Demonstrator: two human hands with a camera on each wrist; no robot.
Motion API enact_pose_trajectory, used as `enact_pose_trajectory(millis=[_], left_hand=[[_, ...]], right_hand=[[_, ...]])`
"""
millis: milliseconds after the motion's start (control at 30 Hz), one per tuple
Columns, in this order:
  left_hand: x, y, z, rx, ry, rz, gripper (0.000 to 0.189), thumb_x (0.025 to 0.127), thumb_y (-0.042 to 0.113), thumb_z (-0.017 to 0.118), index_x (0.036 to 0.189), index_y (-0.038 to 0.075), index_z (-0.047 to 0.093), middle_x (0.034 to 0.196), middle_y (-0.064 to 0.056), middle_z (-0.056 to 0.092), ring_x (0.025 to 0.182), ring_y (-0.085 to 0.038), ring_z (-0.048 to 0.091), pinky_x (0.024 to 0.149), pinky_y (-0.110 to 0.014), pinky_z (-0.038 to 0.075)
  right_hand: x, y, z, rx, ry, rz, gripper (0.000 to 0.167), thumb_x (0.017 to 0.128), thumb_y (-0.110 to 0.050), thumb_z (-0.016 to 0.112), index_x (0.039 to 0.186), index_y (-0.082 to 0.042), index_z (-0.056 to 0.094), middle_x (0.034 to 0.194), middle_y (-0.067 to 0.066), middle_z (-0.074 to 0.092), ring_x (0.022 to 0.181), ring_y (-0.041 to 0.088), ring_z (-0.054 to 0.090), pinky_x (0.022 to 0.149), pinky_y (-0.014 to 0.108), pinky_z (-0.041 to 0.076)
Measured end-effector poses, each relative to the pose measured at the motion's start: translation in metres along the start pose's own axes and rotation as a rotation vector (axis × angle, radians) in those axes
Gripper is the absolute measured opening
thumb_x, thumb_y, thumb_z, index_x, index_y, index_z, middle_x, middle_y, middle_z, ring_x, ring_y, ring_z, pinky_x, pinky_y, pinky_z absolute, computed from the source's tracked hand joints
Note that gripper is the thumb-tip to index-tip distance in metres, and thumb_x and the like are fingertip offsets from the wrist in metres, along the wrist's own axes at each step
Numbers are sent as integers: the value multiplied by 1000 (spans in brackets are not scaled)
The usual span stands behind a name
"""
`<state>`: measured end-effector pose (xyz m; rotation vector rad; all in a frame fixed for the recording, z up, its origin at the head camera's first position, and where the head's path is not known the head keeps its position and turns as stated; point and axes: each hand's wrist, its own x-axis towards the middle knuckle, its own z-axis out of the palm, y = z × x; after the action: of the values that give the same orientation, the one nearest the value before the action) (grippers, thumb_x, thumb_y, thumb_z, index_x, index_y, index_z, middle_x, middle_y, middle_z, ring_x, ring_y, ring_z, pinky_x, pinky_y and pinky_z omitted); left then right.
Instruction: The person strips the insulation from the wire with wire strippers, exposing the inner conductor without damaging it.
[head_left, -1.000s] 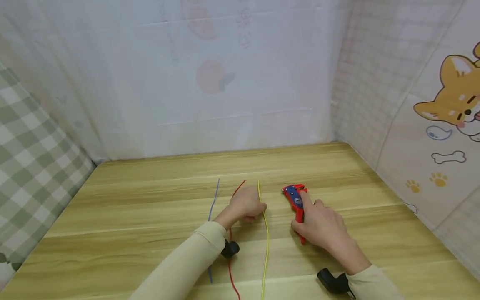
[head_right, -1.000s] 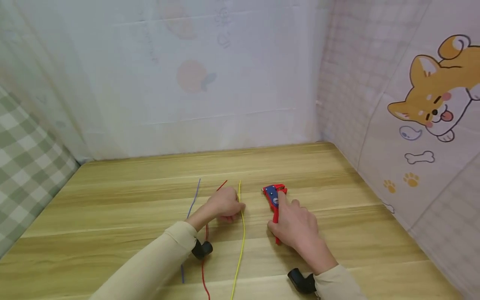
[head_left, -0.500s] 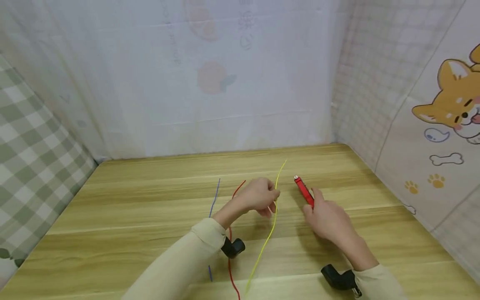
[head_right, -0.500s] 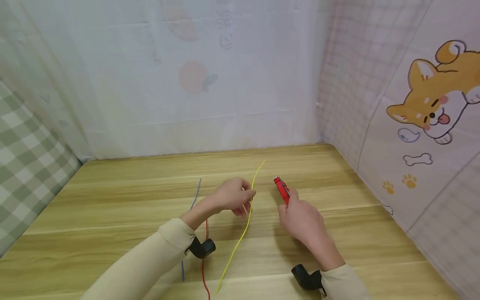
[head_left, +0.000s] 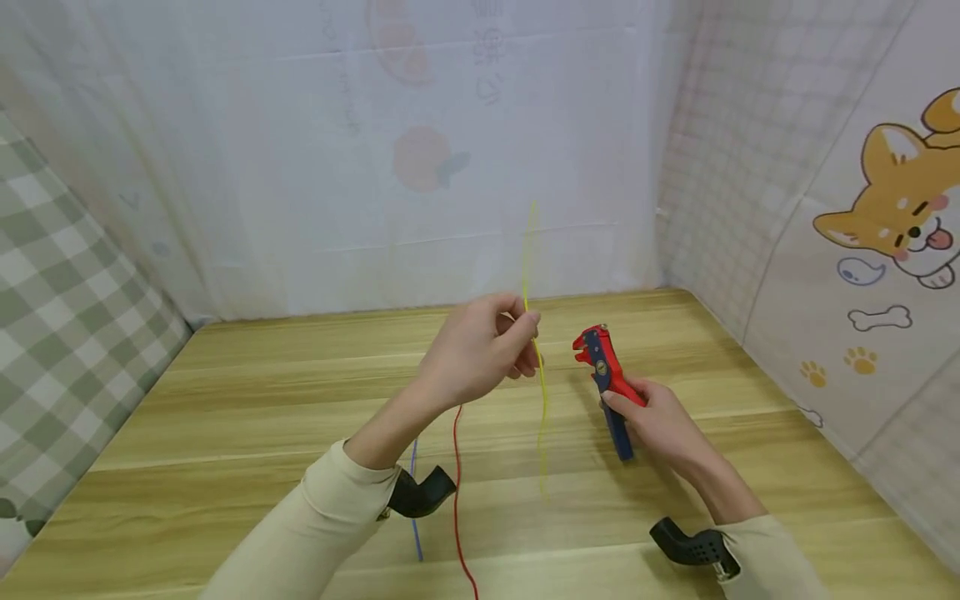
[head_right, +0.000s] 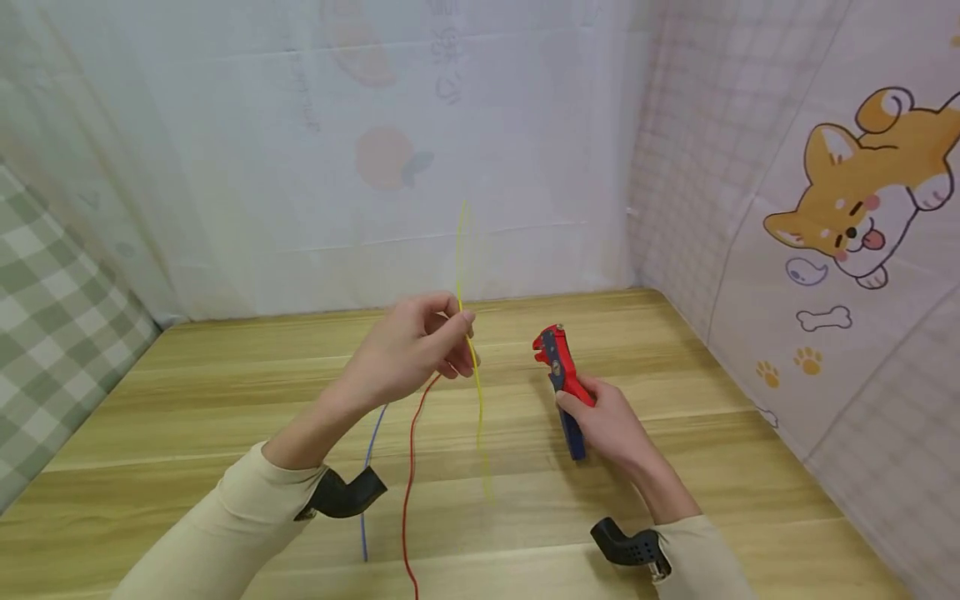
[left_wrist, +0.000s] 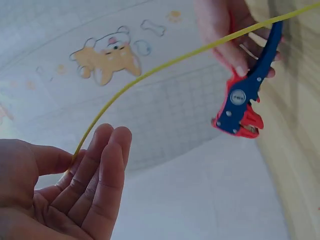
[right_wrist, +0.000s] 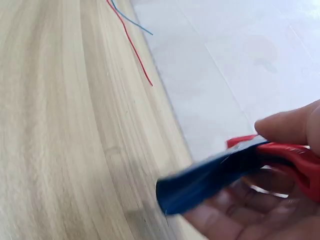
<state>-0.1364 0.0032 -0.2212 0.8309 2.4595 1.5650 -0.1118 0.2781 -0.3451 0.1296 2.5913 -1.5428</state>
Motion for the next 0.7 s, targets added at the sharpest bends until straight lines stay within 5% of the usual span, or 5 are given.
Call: enact_pose_trajectory(millis=[200, 400, 567, 700], left_hand=[[-11, -1, -23, -41, 84, 22, 21, 109, 18, 57, 96, 4, 67, 79, -7, 77, 73, -22, 75, 72, -32, 63], [-22, -10, -35, 56, 164, 72, 19, 108, 18, 60, 111, 10, 77, 74, -3, 73, 68, -20, 71, 67, -31, 58], [-30, -19, -38, 187, 249, 110, 20, 107, 15, 62, 114, 13, 80, 71, -2, 68, 64, -11, 69, 58, -29, 49], [-35, -35, -38, 293, 302, 127, 19, 104, 12, 65, 115, 11, 81, 85, -3, 76, 63, -11, 60, 63, -28, 48]], right_hand=[[-4, -2, 1, 168, -83, -59, 59, 111, -20, 56, 154, 14, 37, 132, 30, 65, 102, 24, 69, 88, 29, 62], [-7, -5, 2, 223, -140, -149, 60, 111, -16, 54, 159, 11, 31, 139, 32, 61, 109, 24, 73, 93, 26, 60], [-8, -5, 6, 296, -180, -260, 56, 111, -14, 54, 155, 12, 33, 130, 9, 70, 108, 20, 76, 94, 28, 61], [-10, -4, 9, 334, -249, -342, 54, 111, -10, 53, 155, 11, 30, 128, 1, 73, 109, 24, 77, 95, 31, 61]])
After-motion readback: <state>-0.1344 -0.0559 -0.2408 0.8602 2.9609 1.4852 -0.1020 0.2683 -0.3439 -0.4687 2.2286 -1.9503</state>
